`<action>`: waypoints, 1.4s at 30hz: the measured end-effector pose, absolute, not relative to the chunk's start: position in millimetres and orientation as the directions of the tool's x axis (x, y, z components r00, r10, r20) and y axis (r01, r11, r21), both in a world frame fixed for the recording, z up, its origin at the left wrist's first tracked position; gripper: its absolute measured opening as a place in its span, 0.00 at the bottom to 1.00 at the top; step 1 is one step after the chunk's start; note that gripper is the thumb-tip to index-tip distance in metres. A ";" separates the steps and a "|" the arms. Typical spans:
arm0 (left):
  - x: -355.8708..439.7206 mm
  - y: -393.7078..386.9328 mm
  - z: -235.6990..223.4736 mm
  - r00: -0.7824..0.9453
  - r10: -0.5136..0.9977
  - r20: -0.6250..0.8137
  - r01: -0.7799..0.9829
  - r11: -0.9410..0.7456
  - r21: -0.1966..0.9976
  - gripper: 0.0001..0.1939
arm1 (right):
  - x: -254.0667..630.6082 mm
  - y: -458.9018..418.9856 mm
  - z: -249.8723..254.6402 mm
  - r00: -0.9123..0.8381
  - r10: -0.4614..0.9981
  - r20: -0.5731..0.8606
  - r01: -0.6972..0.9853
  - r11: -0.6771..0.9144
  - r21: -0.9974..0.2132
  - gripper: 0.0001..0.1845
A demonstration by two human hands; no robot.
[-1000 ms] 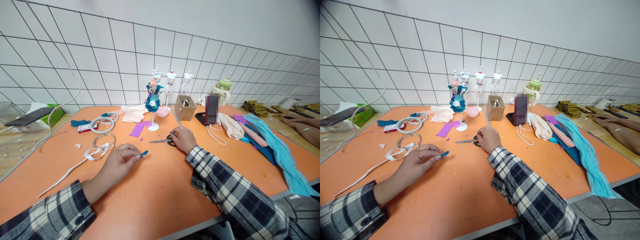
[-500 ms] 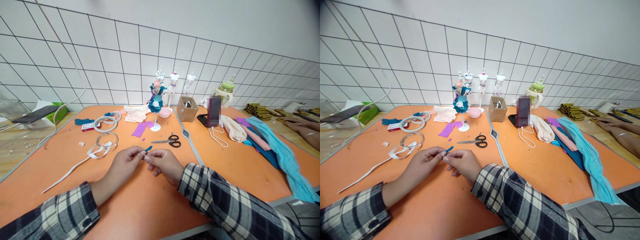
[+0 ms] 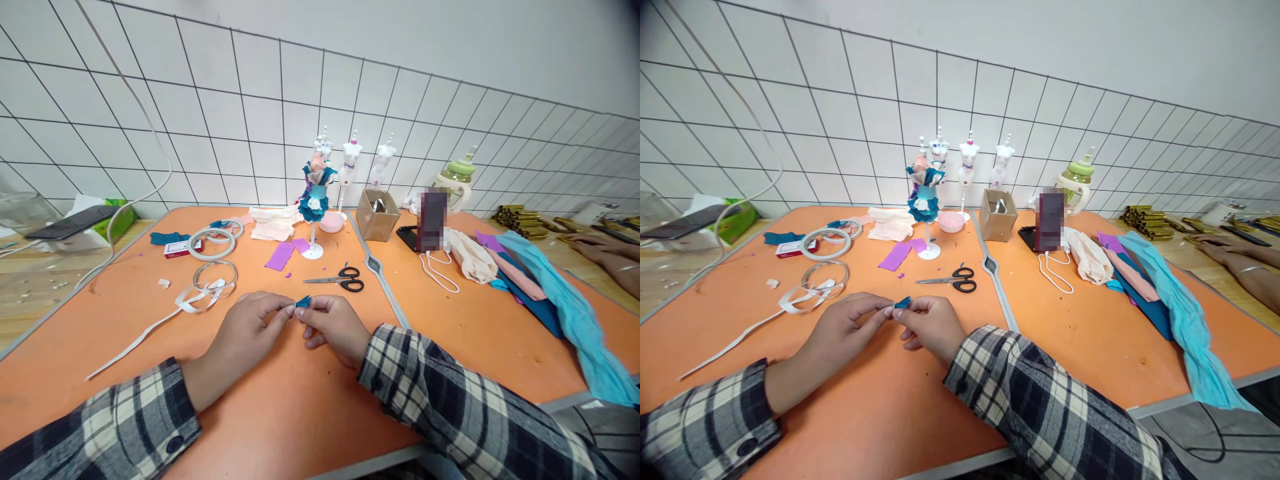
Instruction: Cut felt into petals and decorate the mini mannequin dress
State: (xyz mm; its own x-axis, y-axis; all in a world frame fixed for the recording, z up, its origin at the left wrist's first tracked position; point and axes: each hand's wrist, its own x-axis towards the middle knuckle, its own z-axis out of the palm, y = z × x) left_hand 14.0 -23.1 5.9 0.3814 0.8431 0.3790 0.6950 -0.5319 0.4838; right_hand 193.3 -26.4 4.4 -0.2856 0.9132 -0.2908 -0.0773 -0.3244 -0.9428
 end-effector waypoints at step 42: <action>-15.2 -18.5 25.8 0.751 0.410 0.517 0.499 -0.866 -0.038 0.14 | 211.6 -13.2 1.2 -0.497 0.847 -0.189 -0.023 -0.231 -0.973 0.22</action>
State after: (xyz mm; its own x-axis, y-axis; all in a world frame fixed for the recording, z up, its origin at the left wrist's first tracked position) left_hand -15.2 -18.5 25.8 0.7515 0.4097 0.5171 0.4985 -0.8660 -0.0384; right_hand 211.6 -13.2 1.2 -0.4975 0.8466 -0.1894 -0.0225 -0.2309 -0.9727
